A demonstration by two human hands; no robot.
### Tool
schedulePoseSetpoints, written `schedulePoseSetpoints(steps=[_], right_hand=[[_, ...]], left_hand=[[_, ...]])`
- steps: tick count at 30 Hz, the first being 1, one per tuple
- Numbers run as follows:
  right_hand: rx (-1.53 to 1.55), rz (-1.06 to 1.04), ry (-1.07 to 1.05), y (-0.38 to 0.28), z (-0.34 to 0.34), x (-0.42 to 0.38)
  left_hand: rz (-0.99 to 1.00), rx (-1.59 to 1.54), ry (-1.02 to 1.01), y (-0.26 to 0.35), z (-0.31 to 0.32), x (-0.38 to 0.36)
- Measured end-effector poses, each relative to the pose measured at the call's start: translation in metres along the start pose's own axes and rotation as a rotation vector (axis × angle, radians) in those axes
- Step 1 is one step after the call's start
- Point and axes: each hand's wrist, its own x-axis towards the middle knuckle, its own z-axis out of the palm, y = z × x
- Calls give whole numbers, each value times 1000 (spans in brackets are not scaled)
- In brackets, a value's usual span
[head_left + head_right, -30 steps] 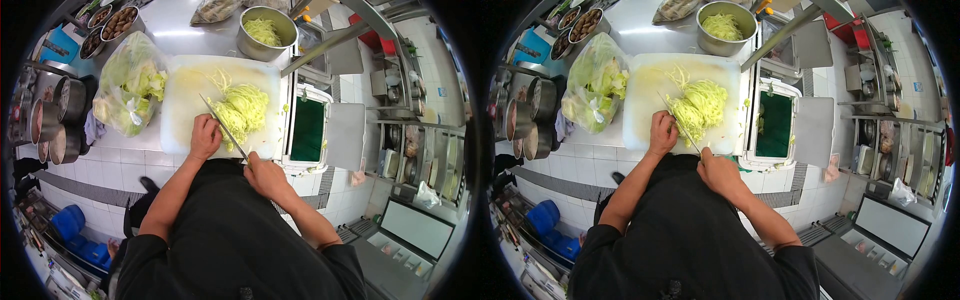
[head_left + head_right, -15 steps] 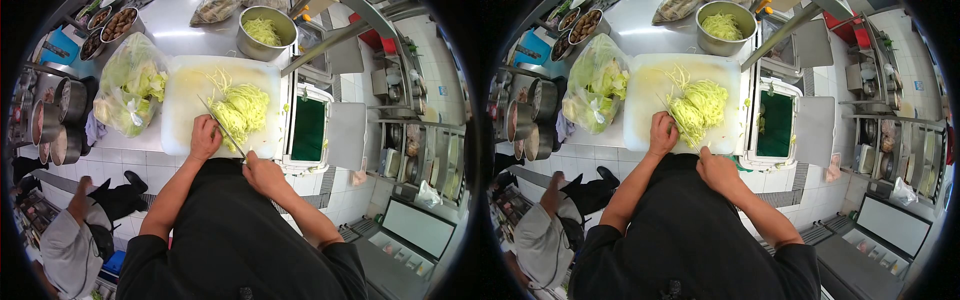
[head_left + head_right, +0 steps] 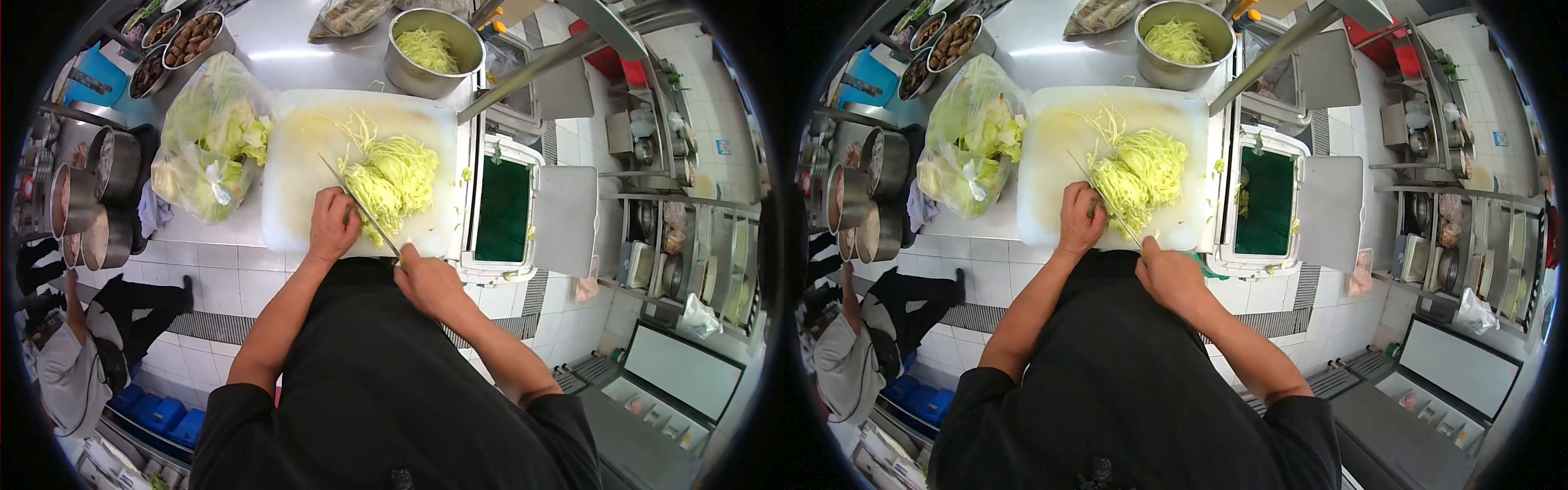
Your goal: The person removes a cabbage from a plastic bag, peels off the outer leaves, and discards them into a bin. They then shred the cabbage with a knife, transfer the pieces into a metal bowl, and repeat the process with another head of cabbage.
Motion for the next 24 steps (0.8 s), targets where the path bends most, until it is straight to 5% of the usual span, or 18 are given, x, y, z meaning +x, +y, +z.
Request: schedulePoseSetpoints(steps=[5, 13, 18, 24], right_hand=[[6, -128, 182, 11, 44, 78], [-48, -28, -33, -9, -22, -5], [7, -89, 132, 15, 53, 45], [22, -151, 145, 2, 15, 50]], left_hand=[[8, -1, 33, -1, -1, 0], [-11, 14, 0, 2, -2, -3], [-24, -2, 2, 2, -2, -4], [-10, -8, 5, 5, -6, -6]])
